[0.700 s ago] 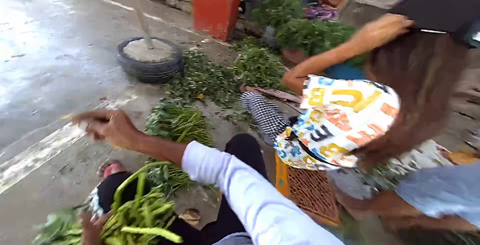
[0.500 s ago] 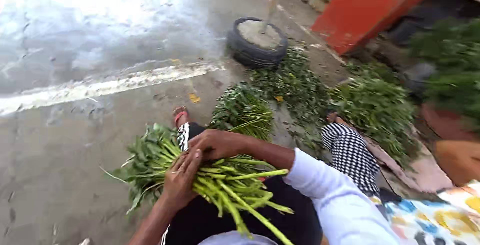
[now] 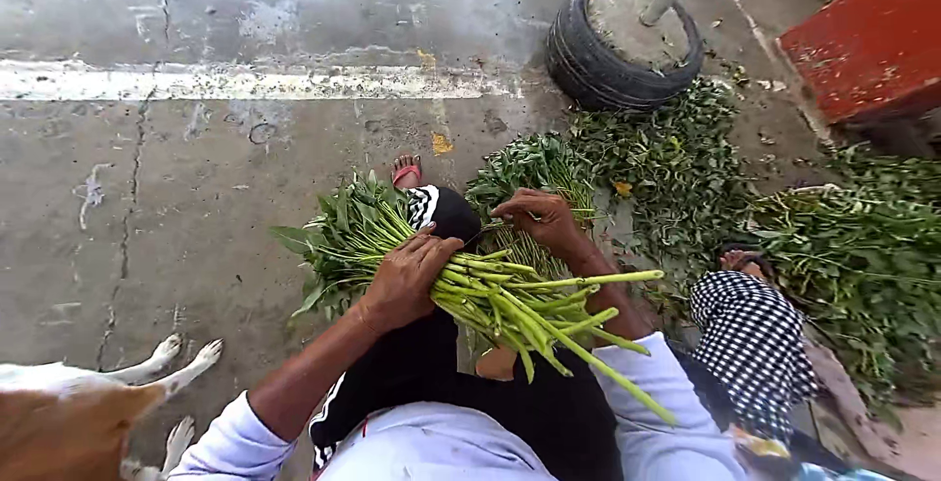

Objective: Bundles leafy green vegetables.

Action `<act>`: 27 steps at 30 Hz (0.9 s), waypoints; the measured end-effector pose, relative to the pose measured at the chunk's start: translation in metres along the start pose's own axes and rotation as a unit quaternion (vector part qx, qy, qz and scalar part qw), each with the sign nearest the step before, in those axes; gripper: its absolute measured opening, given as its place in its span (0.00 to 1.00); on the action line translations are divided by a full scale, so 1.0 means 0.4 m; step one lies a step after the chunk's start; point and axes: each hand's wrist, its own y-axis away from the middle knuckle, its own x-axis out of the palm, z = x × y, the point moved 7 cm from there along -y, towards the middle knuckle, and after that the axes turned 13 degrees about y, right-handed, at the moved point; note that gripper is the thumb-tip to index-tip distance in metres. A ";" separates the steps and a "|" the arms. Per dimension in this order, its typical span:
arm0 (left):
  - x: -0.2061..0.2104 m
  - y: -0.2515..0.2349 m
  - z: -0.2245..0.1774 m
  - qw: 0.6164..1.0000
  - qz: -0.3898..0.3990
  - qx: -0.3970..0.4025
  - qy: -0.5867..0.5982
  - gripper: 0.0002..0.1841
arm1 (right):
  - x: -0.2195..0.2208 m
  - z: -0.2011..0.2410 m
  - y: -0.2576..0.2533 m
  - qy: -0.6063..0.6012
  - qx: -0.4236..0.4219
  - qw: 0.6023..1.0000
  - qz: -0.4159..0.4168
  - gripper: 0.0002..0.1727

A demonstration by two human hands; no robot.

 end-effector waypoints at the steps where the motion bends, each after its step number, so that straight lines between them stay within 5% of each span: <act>1: 0.003 -0.004 -0.001 1.000 0.003 -0.007 -0.002 0.26 | 0.024 -0.067 0.035 -0.030 0.037 0.998 -0.036 0.11; 5: 0.011 -0.015 -0.008 0.998 0.002 -0.040 -0.044 0.26 | 0.140 -0.118 0.239 -0.083 0.358 0.930 0.000 0.14; 8: 0.013 -0.021 -0.018 0.995 -0.007 -0.058 -0.077 0.27 | 0.228 -0.040 0.350 -0.036 0.411 0.903 0.118 0.20; 16: 0.046 -0.065 -0.031 0.978 0.018 -0.156 -0.137 0.29 | 0.277 0.208 0.430 0.082 0.103 0.965 0.229 0.11; 21: 0.084 -0.092 -0.048 0.969 0.055 -0.176 -0.166 0.27 | 0.183 0.394 0.423 0.156 -0.068 0.978 0.120 0.10; 27: 0.139 -0.099 -0.075 0.968 0.079 -0.130 -0.202 0.17 | 0.082 0.549 0.370 0.153 -0.085 0.984 0.013 0.12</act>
